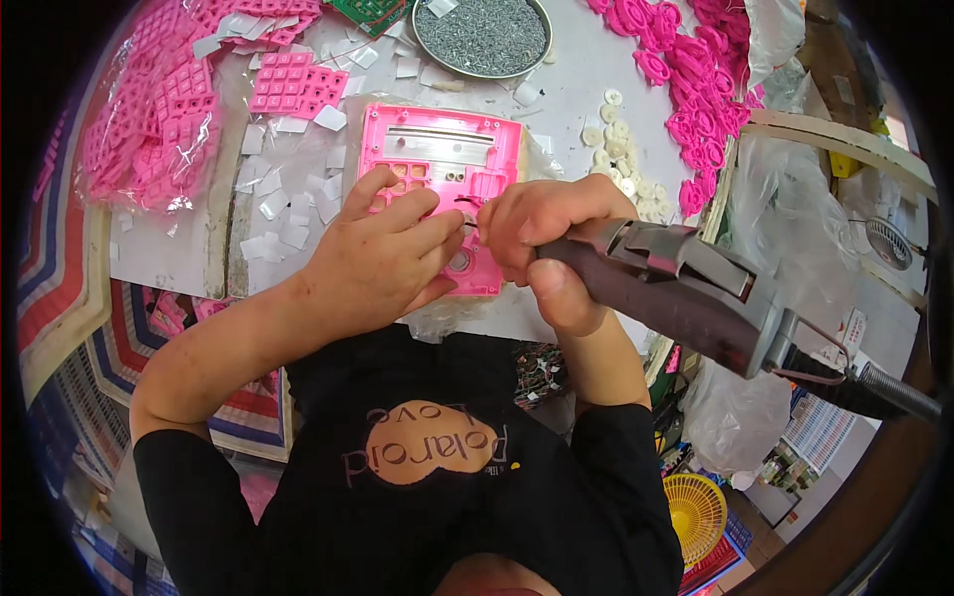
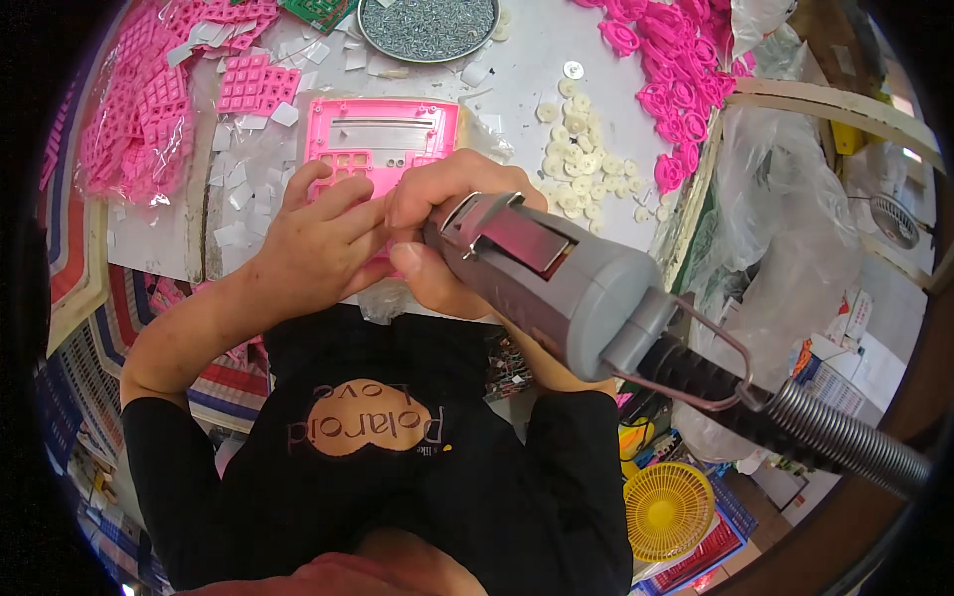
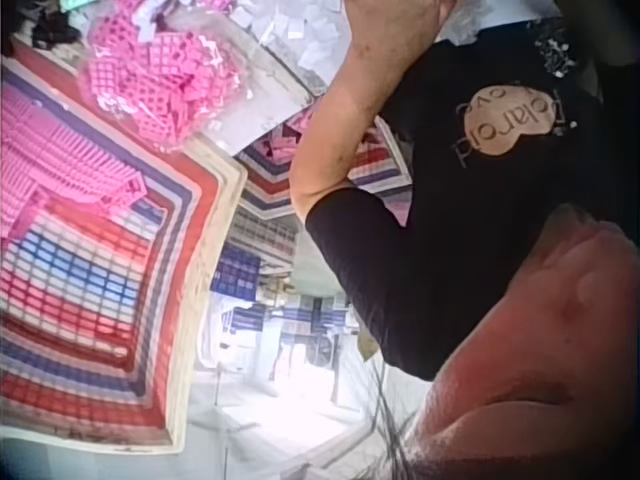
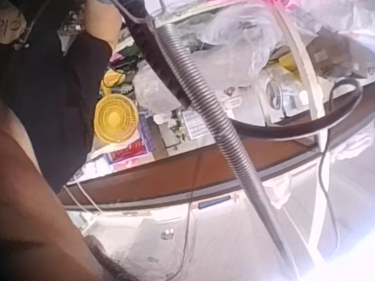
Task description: Assembling a toy cash register by installing circuit boards and using a hot glue gun.
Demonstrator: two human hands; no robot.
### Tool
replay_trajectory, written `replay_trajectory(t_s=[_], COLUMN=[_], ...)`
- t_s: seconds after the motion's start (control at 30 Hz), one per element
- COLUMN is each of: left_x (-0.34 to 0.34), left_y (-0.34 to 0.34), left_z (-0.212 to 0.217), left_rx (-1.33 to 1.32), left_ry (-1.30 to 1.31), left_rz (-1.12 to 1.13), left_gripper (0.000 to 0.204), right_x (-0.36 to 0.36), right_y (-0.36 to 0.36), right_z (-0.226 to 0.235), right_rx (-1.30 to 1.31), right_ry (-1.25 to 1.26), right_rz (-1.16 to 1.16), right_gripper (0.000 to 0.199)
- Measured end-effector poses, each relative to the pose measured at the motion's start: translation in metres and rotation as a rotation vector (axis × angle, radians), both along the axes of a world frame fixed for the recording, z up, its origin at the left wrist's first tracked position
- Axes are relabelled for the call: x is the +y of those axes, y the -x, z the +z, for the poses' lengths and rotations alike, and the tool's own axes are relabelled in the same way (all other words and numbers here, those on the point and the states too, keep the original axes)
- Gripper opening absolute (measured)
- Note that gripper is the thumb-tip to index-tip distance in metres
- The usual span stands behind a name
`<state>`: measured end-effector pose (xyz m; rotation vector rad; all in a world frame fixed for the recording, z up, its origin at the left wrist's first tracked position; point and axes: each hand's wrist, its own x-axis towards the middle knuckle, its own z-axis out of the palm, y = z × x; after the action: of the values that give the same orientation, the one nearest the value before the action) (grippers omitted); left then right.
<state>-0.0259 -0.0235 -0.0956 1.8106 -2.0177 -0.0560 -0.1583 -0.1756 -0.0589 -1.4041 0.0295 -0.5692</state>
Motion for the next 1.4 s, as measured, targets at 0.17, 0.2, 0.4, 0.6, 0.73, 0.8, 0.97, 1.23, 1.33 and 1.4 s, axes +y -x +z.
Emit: replay_trajectory(t_s=[0.17, 0.2, 0.4, 0.6, 0.73, 0.8, 0.97, 1.23, 1.33, 1.4], left_x=[0.000, 0.000, 0.003, 0.001, -0.001, 0.003, 0.033, 0.051, 0.028, 0.013], left_y=[-0.001, -0.001, 0.000, 0.000, -0.021, -0.044, -0.114, -0.147, -0.153, -0.157], left_z=[0.002, 0.003, -0.002, -0.002, 0.006, 0.010, 0.033, 0.058, 0.058, 0.055], left_rx=[-0.007, -0.009, 0.054, 0.051, 0.285, 0.435, 0.362, 0.207, 0.079, -0.002], left_ry=[0.027, 0.028, 0.078, 0.084, 0.013, 0.067, 0.110, -0.077, -0.164, -0.235], left_rz=[0.003, 0.000, -0.010, -0.013, -0.028, 0.097, 0.572, 0.691, 0.627, 0.610], left_gripper=[0.038, 0.036, 0.019, 0.019, 0.026, 0.029, 0.021, 0.016, 0.017, 0.020], right_x=[-0.009, -0.007, -0.004, -0.018, -0.036, -0.056, -0.085, -0.106, -0.108, -0.108], right_y=[0.001, 0.000, -0.016, -0.018, -0.013, -0.007, 0.010, 0.014, 0.010, 0.011], right_z=[0.000, 0.002, -0.003, -0.008, 0.015, 0.039, 0.060, 0.036, 0.034, 0.033], right_rx=[0.058, 0.053, -0.086, 0.010, -0.206, -0.201, 0.023, 0.098, 0.074, 0.067], right_ry=[0.279, 0.278, 0.338, 0.255, -0.248, -0.105, 0.204, 0.253, 0.259, 0.302], right_rz=[0.095, 0.095, 0.140, 0.211, 0.058, -0.136, -0.522, -0.606, -0.600, -0.631], right_gripper=[0.025, 0.023, 0.017, 0.023, 0.028, 0.032, 0.053, 0.059, 0.059, 0.059])
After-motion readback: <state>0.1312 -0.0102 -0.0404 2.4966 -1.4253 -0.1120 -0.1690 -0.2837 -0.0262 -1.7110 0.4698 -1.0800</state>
